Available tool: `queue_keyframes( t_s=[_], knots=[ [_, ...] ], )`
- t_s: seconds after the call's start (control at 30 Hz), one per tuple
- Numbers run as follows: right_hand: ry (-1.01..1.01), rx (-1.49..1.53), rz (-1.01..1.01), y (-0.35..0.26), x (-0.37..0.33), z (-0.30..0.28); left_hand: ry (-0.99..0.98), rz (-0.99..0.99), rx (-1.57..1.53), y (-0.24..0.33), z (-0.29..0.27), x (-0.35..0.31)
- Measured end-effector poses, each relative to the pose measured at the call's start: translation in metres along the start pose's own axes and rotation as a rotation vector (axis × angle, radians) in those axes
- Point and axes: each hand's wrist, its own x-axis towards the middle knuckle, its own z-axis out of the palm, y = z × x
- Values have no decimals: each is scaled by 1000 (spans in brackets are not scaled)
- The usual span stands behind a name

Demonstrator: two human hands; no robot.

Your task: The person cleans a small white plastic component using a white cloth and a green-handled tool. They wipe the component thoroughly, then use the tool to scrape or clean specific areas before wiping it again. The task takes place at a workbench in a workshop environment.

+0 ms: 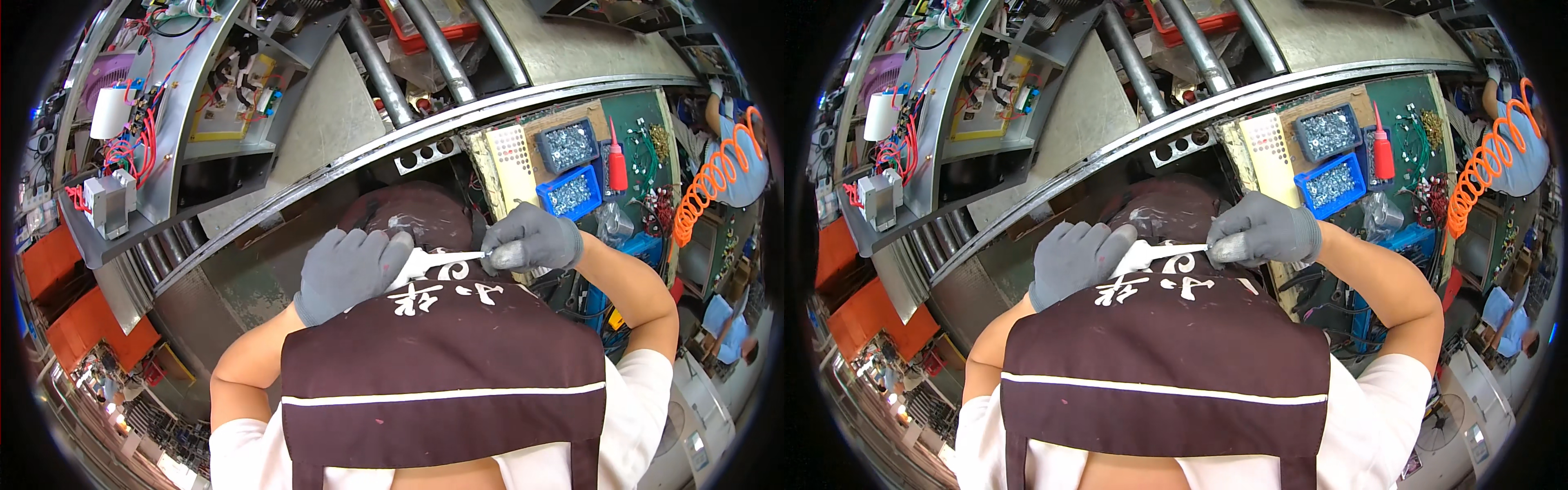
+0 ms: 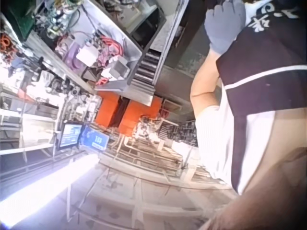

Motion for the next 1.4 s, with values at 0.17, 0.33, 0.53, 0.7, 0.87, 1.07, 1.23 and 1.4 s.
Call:
queue_keyframes(
  t_s=[0.17,0.33,0.53,0.7,0.87,1.07,1.23,1.4],
  knots=[
    [-40,-185,-116,4,-2,-8,13,11,-45,1,3,0],
    [-171,-486,-177,-23,1,-17,-86,-52,-154,3,2,2],
    [-228,-582,-127,-39,4,-27,-151,-85,-141,2,2,-1],
    [-252,-511,-175,-29,8,-37,-121,-97,-140,3,4,-2],
    [-258,-452,-124,-20,8,-42,-91,-86,-181,4,5,-3],
    [-231,-324,-81,-14,7,-41,-109,-111,-231,4,5,-5],
    [-82,-275,-52,-13,1,-33,-162,-166,-258,3,2,-5],
    [191,-826,-355,-26,-4,-13,-193,-176,-249,0,6,-9]
  ],
)
